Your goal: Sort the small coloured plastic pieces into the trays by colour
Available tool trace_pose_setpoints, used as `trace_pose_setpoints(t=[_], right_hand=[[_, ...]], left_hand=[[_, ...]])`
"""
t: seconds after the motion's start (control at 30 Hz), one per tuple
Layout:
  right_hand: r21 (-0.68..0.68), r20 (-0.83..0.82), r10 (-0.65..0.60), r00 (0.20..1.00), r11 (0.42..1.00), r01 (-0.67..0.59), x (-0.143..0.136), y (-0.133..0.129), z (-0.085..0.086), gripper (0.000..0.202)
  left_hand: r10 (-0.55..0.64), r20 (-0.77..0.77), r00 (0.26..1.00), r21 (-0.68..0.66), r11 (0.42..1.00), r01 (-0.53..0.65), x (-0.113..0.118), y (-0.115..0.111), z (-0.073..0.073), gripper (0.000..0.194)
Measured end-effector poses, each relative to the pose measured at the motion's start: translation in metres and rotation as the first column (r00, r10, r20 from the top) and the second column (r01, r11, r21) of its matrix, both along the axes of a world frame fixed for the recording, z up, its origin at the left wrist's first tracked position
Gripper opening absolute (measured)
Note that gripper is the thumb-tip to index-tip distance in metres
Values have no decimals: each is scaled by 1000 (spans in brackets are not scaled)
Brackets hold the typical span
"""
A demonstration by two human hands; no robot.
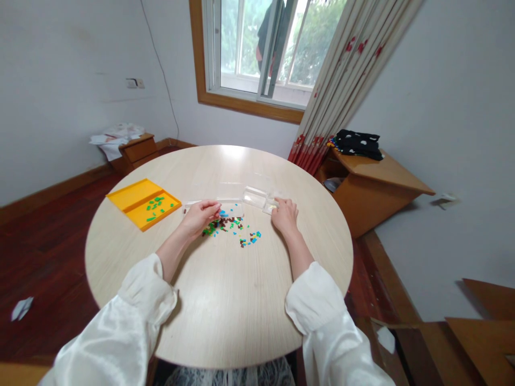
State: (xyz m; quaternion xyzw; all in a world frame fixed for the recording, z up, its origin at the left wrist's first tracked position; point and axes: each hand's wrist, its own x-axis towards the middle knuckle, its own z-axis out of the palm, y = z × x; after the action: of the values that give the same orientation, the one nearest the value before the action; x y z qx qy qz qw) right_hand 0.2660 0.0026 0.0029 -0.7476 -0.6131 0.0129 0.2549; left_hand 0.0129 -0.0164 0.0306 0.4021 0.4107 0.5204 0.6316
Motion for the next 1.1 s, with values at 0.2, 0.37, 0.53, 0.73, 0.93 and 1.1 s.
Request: trace_pose_setpoints(t=[0.2, 0.37, 0.53, 0.73, 0.93, 1.1], right_hand=[[-28, 14, 3, 1000, 1000, -3, -1, -1, 2, 45], [-30, 20, -8, 1000, 1000, 9, -3, -1, 2, 39], [-25, 26, -21, 999, 999, 21, -2, 0, 0, 37], [-22, 49, 24, 999, 999, -23, 0, 0, -1, 43], [-47, 32, -8, 999, 999, 10, -3, -2, 3, 40], [-55, 19, -30, 999, 998, 31, -5, -3, 5, 37]], left_hand=[[8, -3, 1000, 2, 1000, -8, 0, 0, 0, 39], [11, 6, 1000, -3, 1000, -11, 0, -1, 0, 40], [2, -10, 1000, 8, 1000, -1, 0, 0, 0, 39], [5, 3, 1000, 0, 1000, -5, -1, 1, -1, 34], [7, 8, 1000, -1, 1000, -7, -1, 1, -2, 34], [7, 23, 1000, -5, 1000, -7, -1, 1, -2, 34]])
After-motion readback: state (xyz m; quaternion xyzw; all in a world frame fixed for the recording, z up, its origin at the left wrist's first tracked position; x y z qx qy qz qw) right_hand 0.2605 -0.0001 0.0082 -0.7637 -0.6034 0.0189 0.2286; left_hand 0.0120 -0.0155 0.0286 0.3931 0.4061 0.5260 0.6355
